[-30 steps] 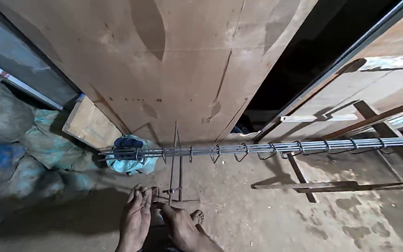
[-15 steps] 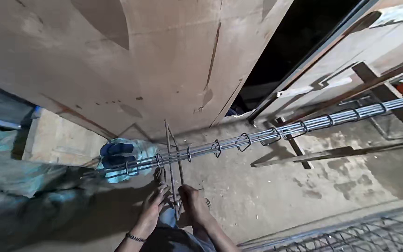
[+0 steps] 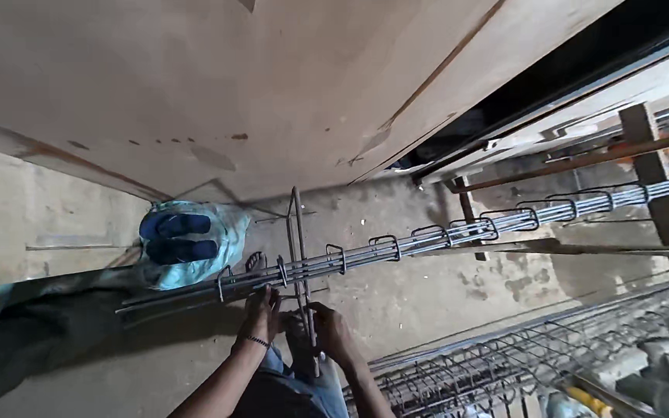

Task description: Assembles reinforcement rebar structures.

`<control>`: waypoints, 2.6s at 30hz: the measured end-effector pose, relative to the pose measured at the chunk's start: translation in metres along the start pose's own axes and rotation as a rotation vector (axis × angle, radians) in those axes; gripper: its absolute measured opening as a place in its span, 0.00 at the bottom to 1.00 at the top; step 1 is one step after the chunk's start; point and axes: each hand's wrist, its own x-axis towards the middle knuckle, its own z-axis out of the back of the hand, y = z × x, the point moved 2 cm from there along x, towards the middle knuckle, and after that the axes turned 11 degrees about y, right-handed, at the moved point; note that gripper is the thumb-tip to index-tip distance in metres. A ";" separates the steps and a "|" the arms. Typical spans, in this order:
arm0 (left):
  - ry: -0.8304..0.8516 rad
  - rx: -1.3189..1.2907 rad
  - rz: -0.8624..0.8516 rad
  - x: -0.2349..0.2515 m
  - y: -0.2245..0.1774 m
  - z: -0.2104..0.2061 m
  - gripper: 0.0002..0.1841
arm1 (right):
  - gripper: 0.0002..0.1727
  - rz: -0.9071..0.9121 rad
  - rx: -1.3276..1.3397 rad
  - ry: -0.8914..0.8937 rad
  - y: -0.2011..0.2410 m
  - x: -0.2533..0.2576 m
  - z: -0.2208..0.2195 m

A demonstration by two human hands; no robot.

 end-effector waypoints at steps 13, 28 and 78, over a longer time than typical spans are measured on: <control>-0.071 0.415 -0.067 -0.004 -0.003 0.006 0.23 | 0.22 -0.094 0.984 0.031 0.010 0.041 -0.101; -0.196 1.500 -0.700 -0.019 -0.023 0.006 0.11 | 0.20 0.149 1.284 -0.254 -0.015 0.118 -0.150; 0.059 1.240 -1.004 0.018 -0.006 -0.008 0.09 | 0.21 -0.132 -0.140 -0.126 0.039 0.055 -0.054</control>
